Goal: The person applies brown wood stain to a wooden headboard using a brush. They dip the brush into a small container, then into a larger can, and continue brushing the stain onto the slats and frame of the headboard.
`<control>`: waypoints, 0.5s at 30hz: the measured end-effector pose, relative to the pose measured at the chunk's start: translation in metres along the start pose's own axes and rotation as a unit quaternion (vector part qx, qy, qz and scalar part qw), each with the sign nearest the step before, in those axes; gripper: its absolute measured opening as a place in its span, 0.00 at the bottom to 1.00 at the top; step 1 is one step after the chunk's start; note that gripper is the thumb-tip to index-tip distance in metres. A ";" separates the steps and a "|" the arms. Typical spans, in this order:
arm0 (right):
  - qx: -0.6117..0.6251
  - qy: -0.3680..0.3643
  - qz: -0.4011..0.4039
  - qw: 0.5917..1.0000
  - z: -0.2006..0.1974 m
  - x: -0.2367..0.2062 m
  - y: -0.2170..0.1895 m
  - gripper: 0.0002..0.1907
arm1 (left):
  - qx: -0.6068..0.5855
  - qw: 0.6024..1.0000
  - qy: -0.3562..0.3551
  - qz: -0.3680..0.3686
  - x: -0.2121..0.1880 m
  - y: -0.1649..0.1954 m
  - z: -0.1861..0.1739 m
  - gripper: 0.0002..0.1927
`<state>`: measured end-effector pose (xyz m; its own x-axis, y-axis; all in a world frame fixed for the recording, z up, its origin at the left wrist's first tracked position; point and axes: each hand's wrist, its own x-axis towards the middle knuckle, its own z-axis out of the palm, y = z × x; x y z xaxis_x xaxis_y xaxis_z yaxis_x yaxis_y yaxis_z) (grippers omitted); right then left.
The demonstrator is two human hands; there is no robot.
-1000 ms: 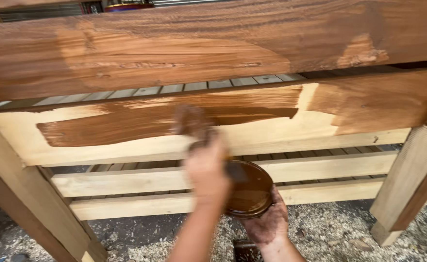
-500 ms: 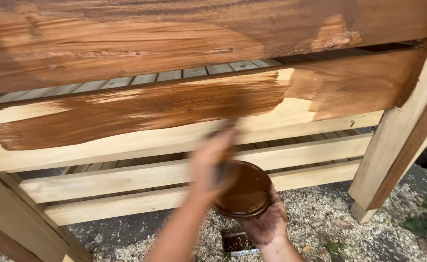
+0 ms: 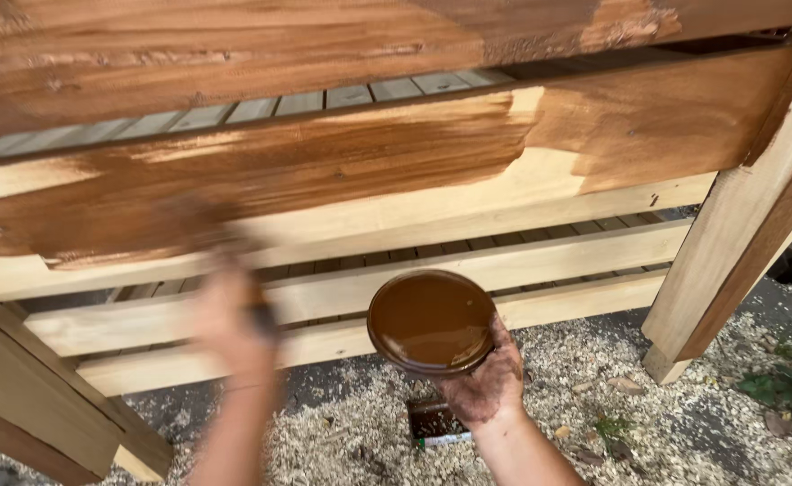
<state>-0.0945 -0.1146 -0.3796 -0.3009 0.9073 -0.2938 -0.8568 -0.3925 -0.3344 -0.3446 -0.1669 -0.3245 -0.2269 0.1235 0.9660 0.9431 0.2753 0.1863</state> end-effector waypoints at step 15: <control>-0.027 -0.019 0.034 0.999 -0.012 0.008 -0.006 0.25 | -0.615 0.773 -0.143 0.053 -0.010 0.143 0.025 0.21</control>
<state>-0.0867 -0.1064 -0.3903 -0.3751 0.8826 -0.2834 -0.8105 -0.4607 -0.3618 -0.2129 -0.1052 -0.3122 -0.0103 0.3373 0.9413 0.4375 -0.8450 0.3076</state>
